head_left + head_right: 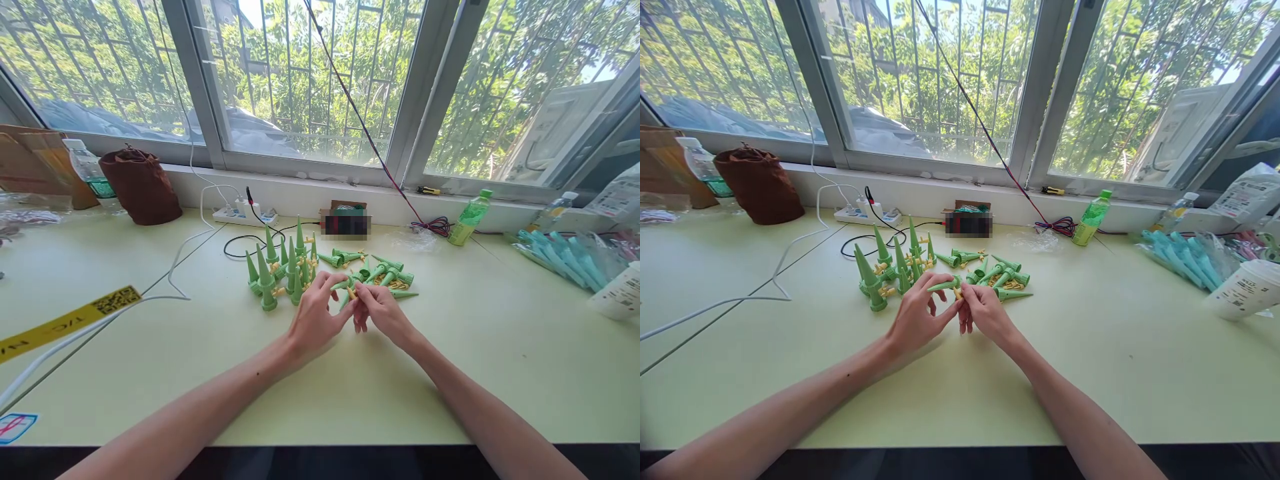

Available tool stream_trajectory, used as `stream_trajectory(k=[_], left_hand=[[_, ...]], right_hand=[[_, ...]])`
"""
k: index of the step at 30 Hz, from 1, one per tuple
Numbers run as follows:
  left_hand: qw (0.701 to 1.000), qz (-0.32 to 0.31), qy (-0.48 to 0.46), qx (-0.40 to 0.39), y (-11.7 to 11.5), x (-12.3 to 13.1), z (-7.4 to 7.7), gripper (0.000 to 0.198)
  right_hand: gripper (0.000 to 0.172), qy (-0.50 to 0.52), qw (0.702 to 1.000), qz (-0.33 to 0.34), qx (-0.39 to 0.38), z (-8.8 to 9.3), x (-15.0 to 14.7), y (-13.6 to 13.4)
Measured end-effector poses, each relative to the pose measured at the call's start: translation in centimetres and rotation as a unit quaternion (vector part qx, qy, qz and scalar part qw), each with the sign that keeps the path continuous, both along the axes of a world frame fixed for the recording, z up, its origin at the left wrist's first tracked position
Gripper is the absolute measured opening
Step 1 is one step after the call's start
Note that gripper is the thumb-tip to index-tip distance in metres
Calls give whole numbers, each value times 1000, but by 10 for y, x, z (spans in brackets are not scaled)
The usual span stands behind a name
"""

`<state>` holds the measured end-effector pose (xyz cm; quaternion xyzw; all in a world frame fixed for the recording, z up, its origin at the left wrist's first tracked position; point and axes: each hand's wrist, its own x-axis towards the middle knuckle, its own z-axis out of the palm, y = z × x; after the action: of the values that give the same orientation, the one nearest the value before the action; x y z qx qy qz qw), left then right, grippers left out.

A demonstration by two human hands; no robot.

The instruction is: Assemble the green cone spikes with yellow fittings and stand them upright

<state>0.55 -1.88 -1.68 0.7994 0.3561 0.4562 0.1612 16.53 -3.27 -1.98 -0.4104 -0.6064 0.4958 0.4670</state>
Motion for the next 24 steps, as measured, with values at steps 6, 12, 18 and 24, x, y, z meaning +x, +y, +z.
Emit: stream_trajectory(k=[6, 12, 18, 24], left_hand=[[1000, 5, -4, -17, 2, 0, 0, 31], [999, -42, 6, -22, 0, 0, -1, 37], [984, -64, -77, -149, 0, 2, 2, 29], [936, -103, -166, -293, 5, 2, 3, 39]], right_hand=[[48, 0, 1000, -16, 22, 1, -1, 1], [46, 10, 993, -108, 53, 3, 5, 4], [43, -15, 986, -141, 83, 8, 11, 2], [38, -73, 984, -121, 108, 4, 12, 3]])
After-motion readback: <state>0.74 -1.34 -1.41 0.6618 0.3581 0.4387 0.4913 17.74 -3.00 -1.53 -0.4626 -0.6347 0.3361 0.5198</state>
